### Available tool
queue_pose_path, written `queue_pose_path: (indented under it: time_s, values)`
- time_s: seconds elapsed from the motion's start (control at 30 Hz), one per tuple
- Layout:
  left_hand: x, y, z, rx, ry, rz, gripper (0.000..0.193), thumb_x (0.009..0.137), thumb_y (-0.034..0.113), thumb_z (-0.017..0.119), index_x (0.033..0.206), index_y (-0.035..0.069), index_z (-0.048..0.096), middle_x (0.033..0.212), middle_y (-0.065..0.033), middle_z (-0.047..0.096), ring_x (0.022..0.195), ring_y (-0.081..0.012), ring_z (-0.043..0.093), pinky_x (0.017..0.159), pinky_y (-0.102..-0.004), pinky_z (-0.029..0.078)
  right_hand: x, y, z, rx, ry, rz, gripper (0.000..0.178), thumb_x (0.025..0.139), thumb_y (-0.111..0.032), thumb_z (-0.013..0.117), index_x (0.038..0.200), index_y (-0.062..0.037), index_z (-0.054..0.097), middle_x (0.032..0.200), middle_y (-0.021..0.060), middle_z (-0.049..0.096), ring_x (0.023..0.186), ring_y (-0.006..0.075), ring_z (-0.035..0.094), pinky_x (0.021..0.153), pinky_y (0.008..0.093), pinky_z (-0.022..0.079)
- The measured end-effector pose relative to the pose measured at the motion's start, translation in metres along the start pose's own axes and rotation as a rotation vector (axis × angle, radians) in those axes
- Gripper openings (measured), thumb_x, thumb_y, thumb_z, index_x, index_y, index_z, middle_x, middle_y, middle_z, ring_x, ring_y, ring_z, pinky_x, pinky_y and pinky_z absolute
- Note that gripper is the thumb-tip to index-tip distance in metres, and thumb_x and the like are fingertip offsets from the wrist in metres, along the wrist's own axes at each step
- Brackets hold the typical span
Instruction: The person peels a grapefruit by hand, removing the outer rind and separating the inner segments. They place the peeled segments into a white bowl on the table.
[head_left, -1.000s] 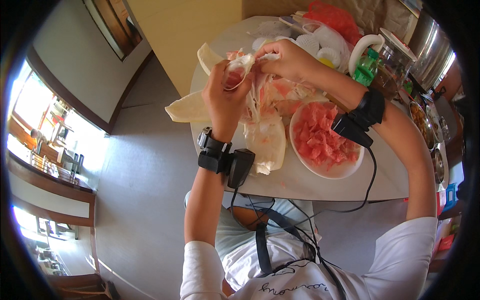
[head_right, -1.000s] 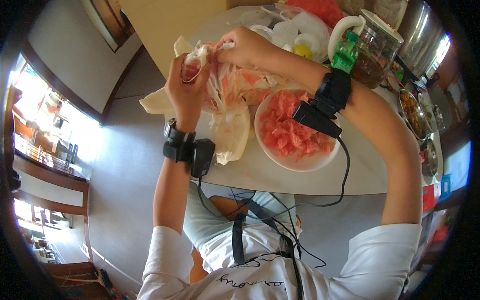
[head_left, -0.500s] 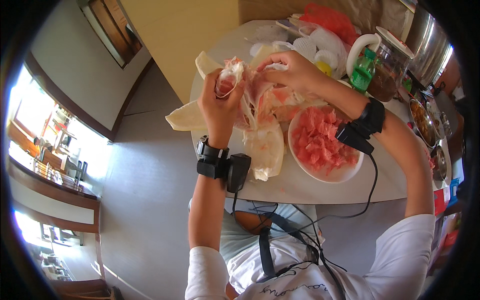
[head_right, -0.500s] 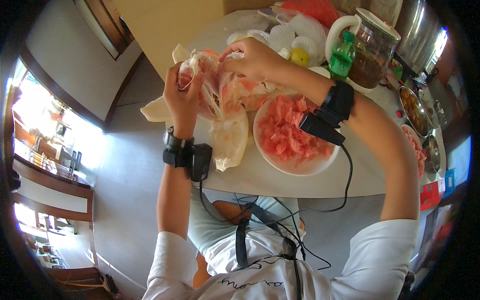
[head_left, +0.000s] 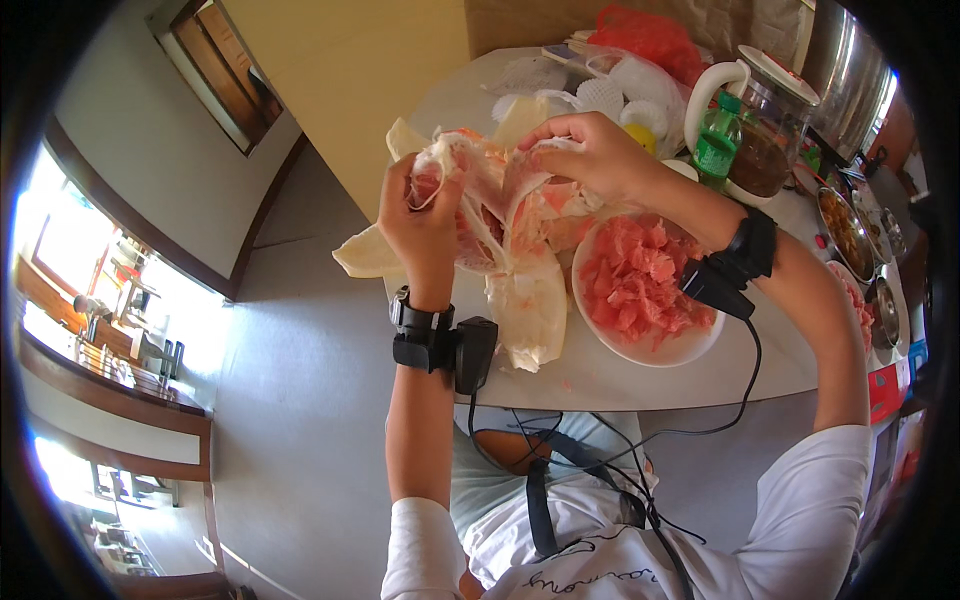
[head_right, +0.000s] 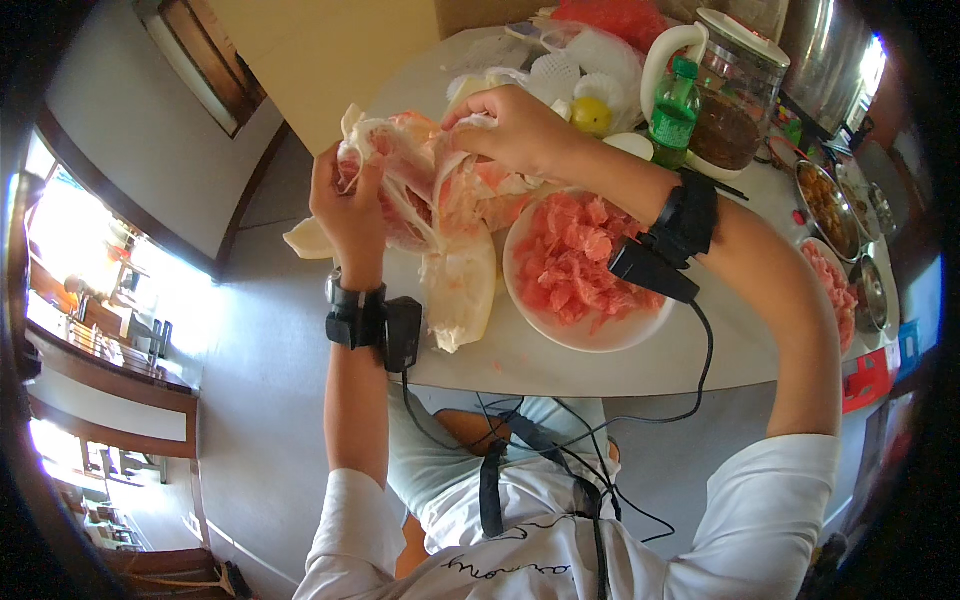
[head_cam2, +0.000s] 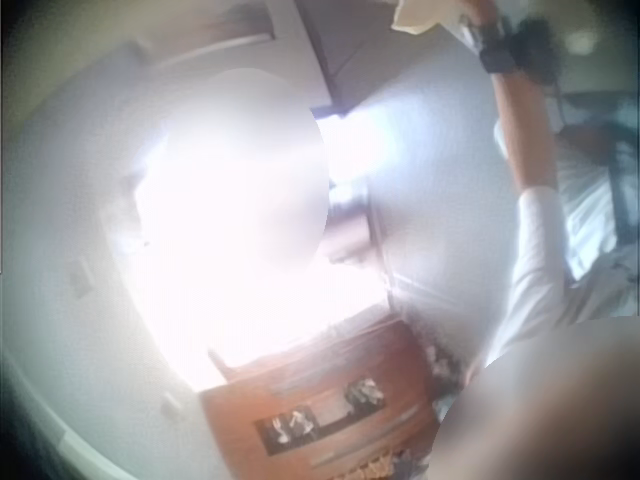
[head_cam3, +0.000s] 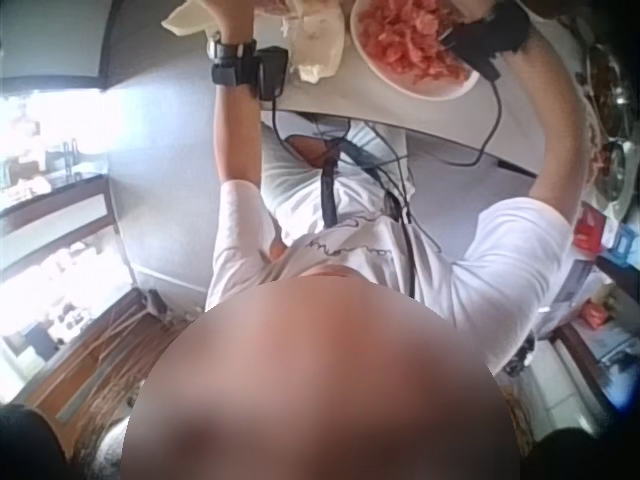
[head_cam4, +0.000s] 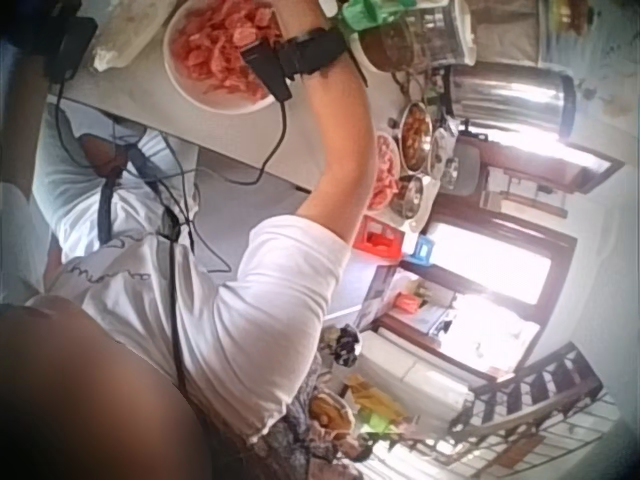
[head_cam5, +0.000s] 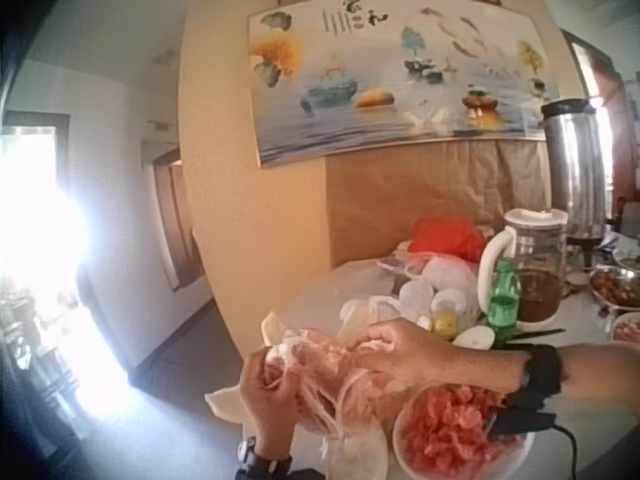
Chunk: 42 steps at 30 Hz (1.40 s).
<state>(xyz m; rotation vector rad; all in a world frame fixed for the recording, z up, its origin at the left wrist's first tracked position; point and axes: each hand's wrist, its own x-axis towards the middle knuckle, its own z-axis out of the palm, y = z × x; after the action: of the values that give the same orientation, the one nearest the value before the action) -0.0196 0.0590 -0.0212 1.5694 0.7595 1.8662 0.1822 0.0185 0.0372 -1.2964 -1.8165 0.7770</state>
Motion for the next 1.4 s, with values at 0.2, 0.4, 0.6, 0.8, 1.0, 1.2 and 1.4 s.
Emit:
queue_pose_path:
  time_s: [0.2,0.4,0.6,0.8,1.0,1.2,1.4]
  values:
    - [0.004,-0.002,-0.004,-0.006,0.102,0.044,0.025,0.081,0.004,0.068,0.103,-0.002,0.057,0.081,-0.0005,0.058,0.069,-0.0053,0.053,0.061,-0.0184,0.044,-0.006,-0.002,0.0,0.164,0.114,-0.038,0.028,0.084,-0.019,0.062,0.101,0.0022,0.063,0.082,0.0058,0.063,0.068,0.0074,0.059,0.06,0.0221,0.047]
    - [0.025,-0.003,-0.03,-0.489,0.341,-0.134,0.019,0.088,0.016,0.061,0.101,0.005,0.053,0.09,-0.0028,0.059,0.081,-0.0118,0.058,0.069,-0.0257,0.05,-0.039,0.002,-0.015,0.217,0.146,0.073,0.029,0.09,-0.014,0.056,0.114,0.0024,0.057,0.101,0.0044,0.061,0.092,0.0078,0.057,0.077,0.0235,0.049]
    - [0.028,0.004,-0.013,-0.516,0.393,-0.249,0.021,0.088,0.018,0.061,0.103,0.006,0.052,0.086,0.0004,0.057,0.075,-0.0072,0.054,0.058,-0.0209,0.047,-0.047,-0.007,-0.021,0.479,0.127,0.177,0.037,0.088,-0.019,0.063,0.119,-0.0023,0.053,0.099,0.0047,0.059,0.089,0.0109,0.057,0.072,0.023,0.049]
    - [0.042,0.016,0.004,-0.546,0.412,-0.229,0.015,0.088,0.016,0.061,0.094,0.007,0.05,0.081,0.0027,0.054,0.064,-0.0061,0.051,0.05,-0.0213,0.044,-0.04,-0.011,-0.033,-0.252,-0.1,0.12,0.047,0.085,-0.017,0.064,0.128,-0.0047,0.049,0.098,0.0091,0.063,0.077,0.0116,0.057,0.064,0.0243,0.047]
    - [0.067,0.007,0.001,-0.497,0.581,-0.272,0.018,0.087,0.017,0.062,0.095,0.006,0.05,0.089,-0.003,0.059,0.076,-0.0142,0.058,0.063,-0.0296,0.052,-0.069,-0.005,-0.017,-0.329,0.081,-0.026,0.047,0.088,-0.016,0.058,0.132,-0.0041,0.046,0.092,0.0065,0.062,0.072,0.01,0.056,0.058,0.0228,0.045]
    - [0.071,-0.015,-0.038,-0.312,0.371,-0.342,0.027,0.082,0.022,0.068,0.095,0.003,0.054,0.088,-0.0048,0.06,0.076,-0.0148,0.059,0.065,-0.0287,0.051,-0.1,-0.015,-0.044,0.242,0.057,0.434,0.029,0.087,-0.024,0.06,0.107,-0.0036,0.054,0.067,0.0014,0.052,0.044,0.004,0.042,0.035,0.0189,0.029]
    - [0.059,-0.05,-0.034,-0.048,0.082,-0.527,0.029,0.077,0.021,0.072,0.087,-0.002,0.057,0.079,-0.0044,0.058,0.07,-0.0123,0.055,0.06,-0.0259,0.046,-0.103,-0.017,-0.054,0.338,0.021,0.469,0.034,0.087,-0.029,0.06,0.106,-0.0016,0.053,0.071,0.0051,0.061,0.045,0.0045,0.047,0.035,0.0184,0.03]
